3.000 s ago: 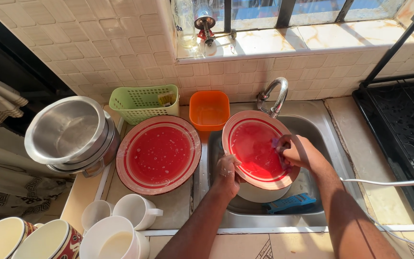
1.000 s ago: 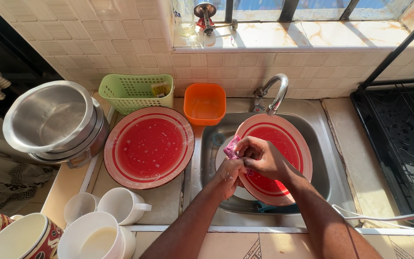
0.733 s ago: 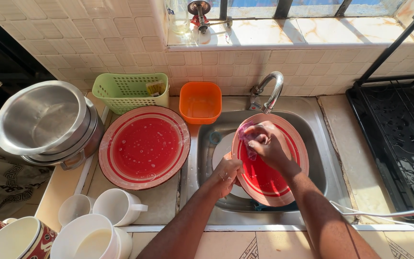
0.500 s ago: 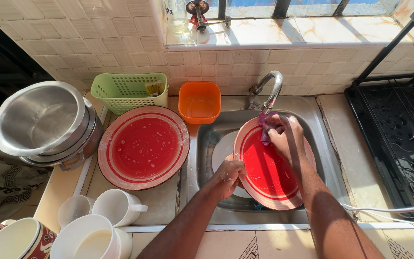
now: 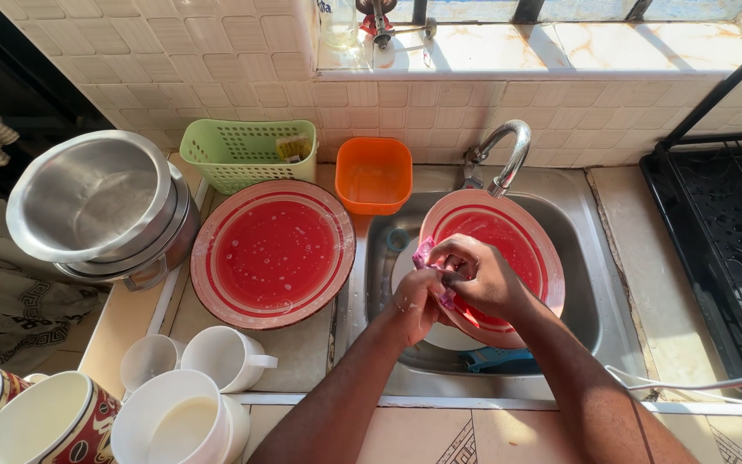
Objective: Washing a plate with a sponge and rinsing it in a sink
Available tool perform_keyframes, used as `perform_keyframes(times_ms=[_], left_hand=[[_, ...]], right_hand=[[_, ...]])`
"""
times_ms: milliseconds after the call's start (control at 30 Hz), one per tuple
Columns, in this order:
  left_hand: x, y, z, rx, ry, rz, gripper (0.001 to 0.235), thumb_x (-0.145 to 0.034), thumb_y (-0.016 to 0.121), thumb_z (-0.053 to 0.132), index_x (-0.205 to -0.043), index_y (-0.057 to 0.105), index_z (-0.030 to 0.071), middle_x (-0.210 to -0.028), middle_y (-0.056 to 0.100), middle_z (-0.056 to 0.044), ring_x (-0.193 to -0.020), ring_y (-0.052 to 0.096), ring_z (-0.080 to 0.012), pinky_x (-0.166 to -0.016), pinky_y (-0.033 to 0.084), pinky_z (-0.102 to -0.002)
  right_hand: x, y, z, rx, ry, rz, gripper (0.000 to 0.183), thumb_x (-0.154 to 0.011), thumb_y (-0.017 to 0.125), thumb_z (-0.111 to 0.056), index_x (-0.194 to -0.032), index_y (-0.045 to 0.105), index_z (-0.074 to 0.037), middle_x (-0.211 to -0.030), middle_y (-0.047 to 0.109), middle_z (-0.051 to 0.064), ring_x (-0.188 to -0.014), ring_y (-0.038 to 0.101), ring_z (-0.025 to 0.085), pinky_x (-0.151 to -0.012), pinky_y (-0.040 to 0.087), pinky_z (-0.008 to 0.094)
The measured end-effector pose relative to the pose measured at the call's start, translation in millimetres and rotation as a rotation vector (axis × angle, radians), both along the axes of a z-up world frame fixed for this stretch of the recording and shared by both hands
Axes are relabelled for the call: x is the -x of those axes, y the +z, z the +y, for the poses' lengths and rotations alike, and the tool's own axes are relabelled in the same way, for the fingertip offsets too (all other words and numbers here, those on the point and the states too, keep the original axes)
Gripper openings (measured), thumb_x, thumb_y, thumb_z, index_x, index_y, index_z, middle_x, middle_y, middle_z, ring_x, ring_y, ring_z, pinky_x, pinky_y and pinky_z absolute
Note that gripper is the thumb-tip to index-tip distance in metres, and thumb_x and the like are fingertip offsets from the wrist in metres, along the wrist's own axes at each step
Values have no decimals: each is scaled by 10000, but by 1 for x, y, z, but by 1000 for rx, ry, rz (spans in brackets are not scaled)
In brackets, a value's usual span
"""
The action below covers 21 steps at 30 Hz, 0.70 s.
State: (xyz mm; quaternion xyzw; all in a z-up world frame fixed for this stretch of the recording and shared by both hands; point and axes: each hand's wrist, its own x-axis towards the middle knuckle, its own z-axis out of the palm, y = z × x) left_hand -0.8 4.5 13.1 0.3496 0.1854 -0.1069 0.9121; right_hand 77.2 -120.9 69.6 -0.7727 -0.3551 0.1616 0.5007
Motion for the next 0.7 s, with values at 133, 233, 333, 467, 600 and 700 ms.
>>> perform_keyframes(times_ms=[133,233,333,467,600,700], left_hand=[[10,44,0,92,23,-94,501,-786,598,388,-1202,608,110,-977,595,-154,-870,696,-366,-696,581,-601],[12,32,-2,111,39,-201,500,-917,546,533,-1175,689,129,-1003,577,-114,-936,695,-266,-773,616,-474],[6,19,-2,78,0,-167,537,-917,504,549,-1218,657,132,-928,564,-52,-833,700,-191,-719,622,-483],[-3,12,-6,89,105,-2,542,-922,528,485,-1311,558,109,-1116,653,-114,-814,702,-264,-710,620,-539],[-7,2,-9,84,254,89,609,-891,657,420,-1348,466,66,-1214,661,-209,-967,704,-393,-756,612,-536],[-2,11,-7,53,251,61,621,-911,604,496,-1348,446,84,-1175,678,-211,-952,722,-410,-721,605,-578]], right_hand=[[-5,0,-4,14,26,84,270,-754,720,-30,-1023,740,-48,-914,665,130,-716,693,189,-621,606,332],[-4,7,-7,69,85,181,247,-780,726,-37,-1025,757,-31,-900,651,127,-719,660,175,-611,607,310],[-13,0,-15,98,153,211,199,-771,729,5,-970,712,-5,-901,640,150,-701,690,220,-593,638,367],[-17,7,-26,161,257,332,242,-808,769,24,-1030,672,36,-901,682,172,-724,706,254,-587,652,372],[-19,25,-39,415,347,272,186,-855,742,64,-1040,729,42,-1006,757,298,-864,764,452,-747,661,506],[5,73,-51,697,213,275,212,-842,749,16,-1045,805,-4,-1097,787,270,-1010,773,431,-866,630,480]])
